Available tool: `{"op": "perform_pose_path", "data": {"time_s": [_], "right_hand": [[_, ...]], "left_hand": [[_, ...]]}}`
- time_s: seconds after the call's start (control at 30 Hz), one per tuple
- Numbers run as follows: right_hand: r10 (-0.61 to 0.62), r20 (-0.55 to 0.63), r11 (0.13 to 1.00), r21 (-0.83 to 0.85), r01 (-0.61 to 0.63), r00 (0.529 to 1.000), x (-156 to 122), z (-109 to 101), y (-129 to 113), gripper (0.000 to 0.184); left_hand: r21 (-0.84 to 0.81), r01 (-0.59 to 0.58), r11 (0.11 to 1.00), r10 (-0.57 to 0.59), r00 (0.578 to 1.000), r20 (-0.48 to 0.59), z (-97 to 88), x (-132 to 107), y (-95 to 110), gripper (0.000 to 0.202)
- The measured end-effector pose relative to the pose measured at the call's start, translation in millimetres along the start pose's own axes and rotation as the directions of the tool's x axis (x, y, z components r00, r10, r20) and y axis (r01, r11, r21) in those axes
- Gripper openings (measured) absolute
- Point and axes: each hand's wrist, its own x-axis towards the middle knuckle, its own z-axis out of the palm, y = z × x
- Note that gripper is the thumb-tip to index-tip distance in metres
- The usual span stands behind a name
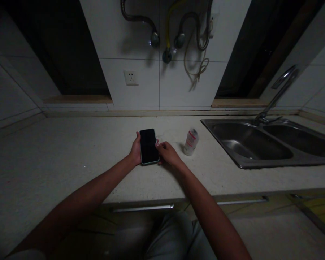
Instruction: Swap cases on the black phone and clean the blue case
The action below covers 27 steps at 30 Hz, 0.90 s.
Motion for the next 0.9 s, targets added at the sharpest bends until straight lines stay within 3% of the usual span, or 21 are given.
{"op": "perform_pose_path", "data": {"time_s": [0.17, 0.23, 0.3, 0.4, 0.47, 0.63, 0.8, 0.9], "right_hand": [[0.01, 0.206, 1.0, -0.026, -0.004, 0.978, -1.6, 0.1, 2.7, 0.031], [-0.018, 0.229, 0.999, -0.036, 0.027, 0.973, -2.2, 1.2, 2.8, 0.031], [-0.062, 0.207, 0.993, -0.09, 0.082, 0.976, -3.3, 2.7, 2.0, 0.032], [-0.119, 0.165, 0.958, -0.241, 0.157, 0.979, -6.2, 5.0, -0.4, 0.037], [-0.156, 0.159, 0.926, -0.321, 0.2, 0.975, -8.4, 6.5, -2.1, 0.039], [-0.169, 0.162, 0.938, -0.276, 0.209, 0.972, -11.5, 10.3, -2.7, 0.039], [-0.188, 0.241, 0.964, -0.139, 0.226, 0.952, -12.2, 10.5, -2.8, 0.045], [-0.214, 0.261, 0.958, -0.129, 0.254, 0.941, -12.7, 10.3, -4.0, 0.049]], "left_hand": [[0.064, -0.095, 0.993, 0.101, 0.991, -0.093, 0.0, -0.2, 6.2, 0.089], [0.106, -0.107, 0.989, 0.123, 0.98, -0.156, -1.2, 3.0, 7.3, 0.082], [0.18, -0.163, 0.97, 0.21, 0.934, -0.287, -4.0, 7.9, 6.9, 0.061], [0.305, -0.259, 0.916, 0.377, 0.814, -0.441, -9.7, 15.0, 5.0, 0.035], [0.334, -0.257, 0.907, 0.396, 0.793, -0.464, -12.4, 17.2, 4.2, 0.033], [0.281, -0.216, 0.935, 0.335, 0.798, -0.5, -10.7, 14.1, 5.6, 0.036], [0.146, -0.104, 0.984, 0.157, 0.889, -0.429, -7.6, 9.7, 9.7, 0.045], [0.093, -0.041, 0.995, 0.075, 0.919, -0.388, -7.6, 7.9, 12.4, 0.05]]}}
